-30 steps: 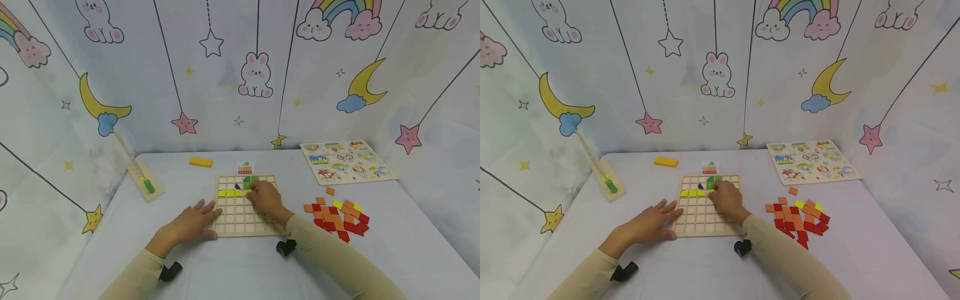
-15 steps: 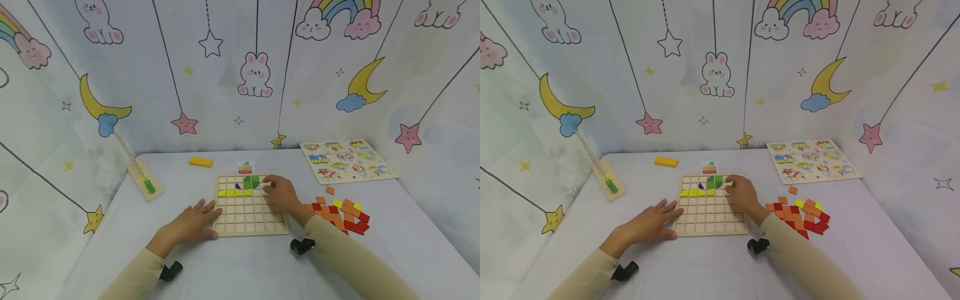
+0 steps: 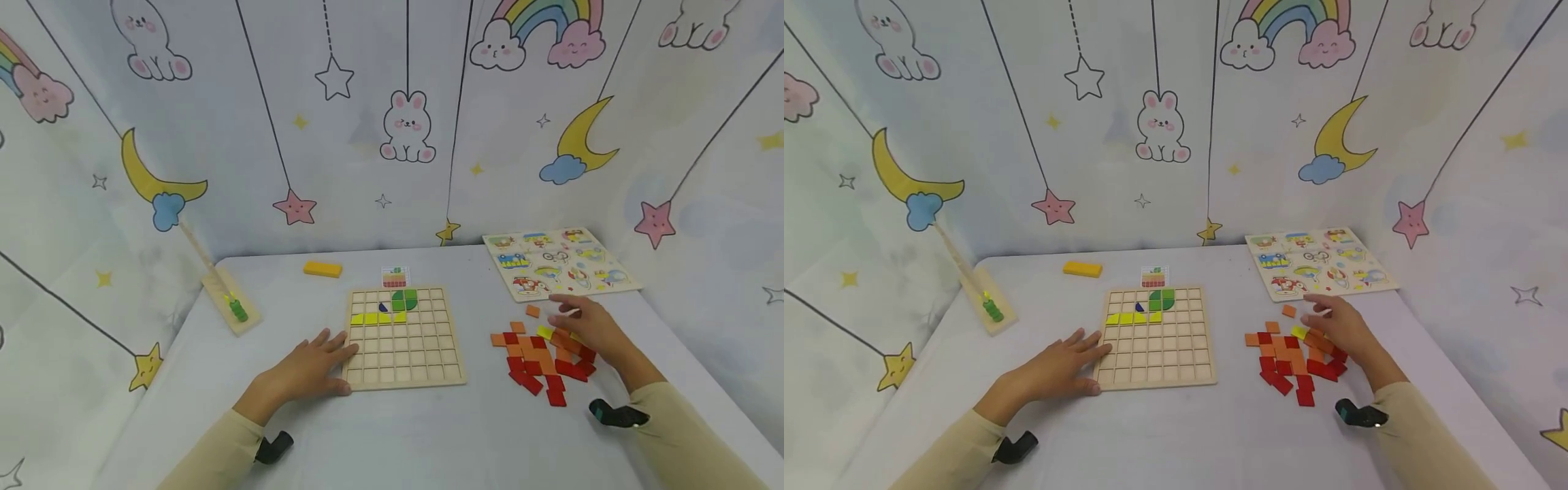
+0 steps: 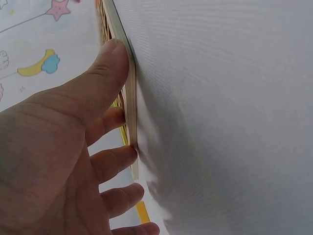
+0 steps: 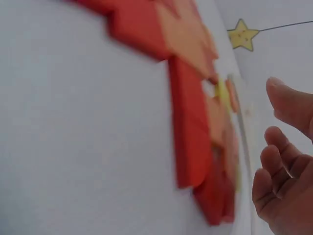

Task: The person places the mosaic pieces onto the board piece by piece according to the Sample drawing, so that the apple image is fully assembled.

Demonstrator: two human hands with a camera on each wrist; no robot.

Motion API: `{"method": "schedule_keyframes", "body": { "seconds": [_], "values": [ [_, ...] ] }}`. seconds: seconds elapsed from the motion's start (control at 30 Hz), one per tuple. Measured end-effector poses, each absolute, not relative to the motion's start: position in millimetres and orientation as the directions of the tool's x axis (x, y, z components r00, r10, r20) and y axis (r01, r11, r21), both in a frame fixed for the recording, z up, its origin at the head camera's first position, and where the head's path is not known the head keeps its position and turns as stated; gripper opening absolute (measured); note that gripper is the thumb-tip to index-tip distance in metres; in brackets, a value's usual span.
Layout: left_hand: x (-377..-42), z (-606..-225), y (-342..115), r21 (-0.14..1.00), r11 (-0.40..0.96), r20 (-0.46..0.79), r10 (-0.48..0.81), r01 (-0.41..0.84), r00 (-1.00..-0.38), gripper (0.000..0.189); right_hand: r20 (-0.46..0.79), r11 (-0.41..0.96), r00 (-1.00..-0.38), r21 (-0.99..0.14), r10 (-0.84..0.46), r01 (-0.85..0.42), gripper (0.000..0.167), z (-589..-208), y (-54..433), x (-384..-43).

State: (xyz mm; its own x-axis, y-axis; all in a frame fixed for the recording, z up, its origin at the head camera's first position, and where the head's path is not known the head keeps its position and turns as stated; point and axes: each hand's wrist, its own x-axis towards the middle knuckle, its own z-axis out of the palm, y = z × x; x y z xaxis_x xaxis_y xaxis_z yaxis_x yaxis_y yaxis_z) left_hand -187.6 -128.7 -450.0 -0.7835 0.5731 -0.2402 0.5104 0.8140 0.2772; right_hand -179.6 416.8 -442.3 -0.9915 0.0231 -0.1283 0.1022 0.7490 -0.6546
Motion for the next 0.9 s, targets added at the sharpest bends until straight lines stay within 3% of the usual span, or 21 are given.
{"method": "schedule_keyframes", "body": {
  "seconds": [0.2, 0.3, 0.4, 0.53, 0.7, 0.8, 0.9],
  "values": [
    [-188, -451, -129, 0.270, 0.815, -0.228, 0.571, 0.513, -0.788, 0.077, -0.085, 0.862, -0.996, -0.507, -0.035, 0.012, 0.043, -459, 418, -168],
    [-188, -451, -129, 0.277, 0.813, -0.230, 0.573, 0.512, -0.787, 0.077, -0.066, 0.851, -0.998, -0.524, -0.022, 0.016, 0.032, -457, 410, -167],
    [-187, -451, -128, 0.280, 0.812, -0.233, 0.574, 0.511, -0.785, 0.078, -0.120, 0.784, -0.992, -0.611, 0.039, 0.104, 0.032, -453, 406, -168],
    [-185, -452, -128, 0.277, 0.811, -0.228, 0.577, 0.516, -0.785, 0.077, -0.158, 0.620, -0.980, -0.758, 0.125, 0.201, 0.040, -447, 404, -170],
    [-185, -452, -128, 0.264, 0.815, -0.228, 0.572, 0.515, -0.788, 0.077, -0.174, 0.314, -0.975, -0.926, 0.137, 0.209, 0.061, -441, 398, -176],
    [-186, -452, -128, 0.258, 0.816, -0.228, 0.571, 0.517, -0.788, 0.077, -0.206, 0.097, -0.972, -0.971, 0.114, 0.217, 0.061, -440, 388, -179],
    [-186, -452, -128, 0.252, 0.817, -0.230, 0.571, 0.519, -0.788, 0.077, -0.245, -0.096, -0.966, -0.967, 0.085, 0.237, 0.050, -439, 373, -184]
  ]
}}
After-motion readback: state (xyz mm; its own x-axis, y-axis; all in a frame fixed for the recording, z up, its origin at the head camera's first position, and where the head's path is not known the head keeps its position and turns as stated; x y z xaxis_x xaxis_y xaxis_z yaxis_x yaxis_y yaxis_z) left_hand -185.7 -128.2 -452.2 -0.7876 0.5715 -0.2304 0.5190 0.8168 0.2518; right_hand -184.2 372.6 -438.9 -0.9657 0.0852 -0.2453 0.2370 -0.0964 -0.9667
